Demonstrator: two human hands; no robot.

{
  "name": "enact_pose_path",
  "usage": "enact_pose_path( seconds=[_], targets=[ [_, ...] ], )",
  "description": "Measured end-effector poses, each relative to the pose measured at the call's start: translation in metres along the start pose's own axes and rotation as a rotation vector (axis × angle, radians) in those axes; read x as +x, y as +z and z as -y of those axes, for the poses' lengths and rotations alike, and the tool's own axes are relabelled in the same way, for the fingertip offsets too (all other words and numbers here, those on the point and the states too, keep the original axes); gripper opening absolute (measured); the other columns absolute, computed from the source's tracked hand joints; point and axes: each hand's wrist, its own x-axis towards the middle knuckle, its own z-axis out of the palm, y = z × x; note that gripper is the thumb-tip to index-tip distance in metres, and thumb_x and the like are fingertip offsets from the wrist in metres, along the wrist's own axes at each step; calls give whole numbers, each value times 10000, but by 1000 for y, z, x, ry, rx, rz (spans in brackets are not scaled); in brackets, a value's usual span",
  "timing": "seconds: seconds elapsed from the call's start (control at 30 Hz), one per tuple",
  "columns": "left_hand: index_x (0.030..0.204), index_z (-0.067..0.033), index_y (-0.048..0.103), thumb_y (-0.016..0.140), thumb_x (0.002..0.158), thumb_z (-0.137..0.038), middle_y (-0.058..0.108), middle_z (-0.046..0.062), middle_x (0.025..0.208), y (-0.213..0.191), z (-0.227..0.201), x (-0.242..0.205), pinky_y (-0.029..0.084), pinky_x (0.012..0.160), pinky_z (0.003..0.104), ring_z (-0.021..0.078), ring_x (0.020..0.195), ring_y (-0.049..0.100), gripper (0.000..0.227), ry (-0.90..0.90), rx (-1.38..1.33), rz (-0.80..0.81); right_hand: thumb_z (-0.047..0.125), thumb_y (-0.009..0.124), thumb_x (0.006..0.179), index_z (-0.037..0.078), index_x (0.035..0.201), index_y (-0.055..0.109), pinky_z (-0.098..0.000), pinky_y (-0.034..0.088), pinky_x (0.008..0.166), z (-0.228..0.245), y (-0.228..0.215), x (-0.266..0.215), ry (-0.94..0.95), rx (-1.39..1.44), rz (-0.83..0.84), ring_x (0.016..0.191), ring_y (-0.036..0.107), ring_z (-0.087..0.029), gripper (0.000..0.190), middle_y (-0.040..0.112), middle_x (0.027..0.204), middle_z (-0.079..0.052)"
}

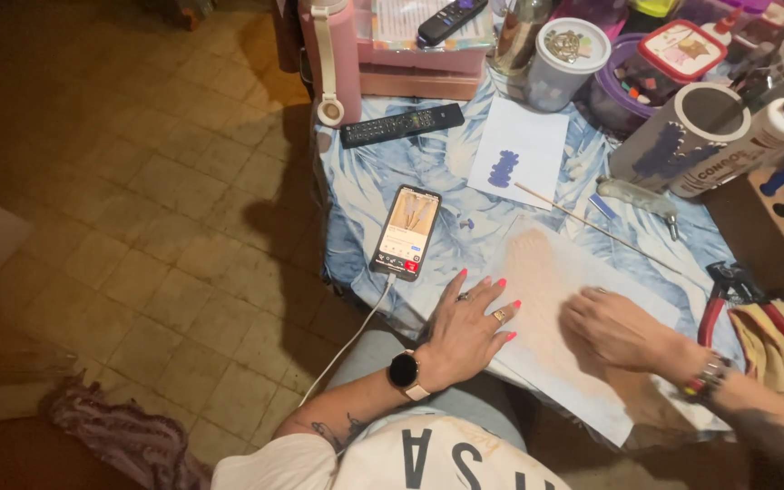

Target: Picking up small pink craft pieces and pressing them onto a paper template

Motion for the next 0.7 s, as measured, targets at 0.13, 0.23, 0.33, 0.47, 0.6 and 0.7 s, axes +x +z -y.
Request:
enact_pose_path(
  seconds=[0.13,0.23,0.33,0.47,0.6,0.7],
  targets=[
    [1019,-169,601,515,769,-344,542,127,1105,-10,-3,6,208,983,511,278,1070,514,317,5,-1,2,114,352,739,72,850,526,-335,460,801,-11,-15,-29,213,-12,433,759,613,-228,210,577,772,-93],
    [1007,-144,607,491,782,-347,592,120,997,-20,-10,14,161,986,528,273,982,568,325,-56,-73,-15,211,456,740,71,712,490,-368,461,591,5,-34,-10,370,257,17,655,533,-322,146,462,660,-113],
    [1108,-105,537,500,809,-253,574,113,1009,-31,-10,24,200,977,553,303,985,562,336,-32,-207,-224,263,468,810,122,740,554,-284,448,626,23,-50,17,458,623,-347,704,531,-222,179,510,803,-49],
    [1097,-120,526,532,783,-214,558,54,1024,-36,-11,26,323,936,478,275,996,560,328,-37,-301,-266,181,542,772,106,619,588,-217,415,472,43,-64,31,671,869,-477,476,515,-111,176,596,547,-24],
    [1070,-126,536,520,798,-210,562,8,989,-29,-5,27,409,884,357,226,962,578,284,-65,-460,-227,18,639,695,11,706,571,-221,487,468,37,-56,32,649,1192,-652,437,563,-114,70,605,509,-74],
    [1068,-94,536,528,804,-175,573,52,989,-46,-11,30,463,802,330,249,948,579,277,-147,-629,-199,-6,650,666,-5,823,608,-237,487,474,34,-61,36,667,1123,-697,437,576,-120,162,596,524,-78]
  ],
)
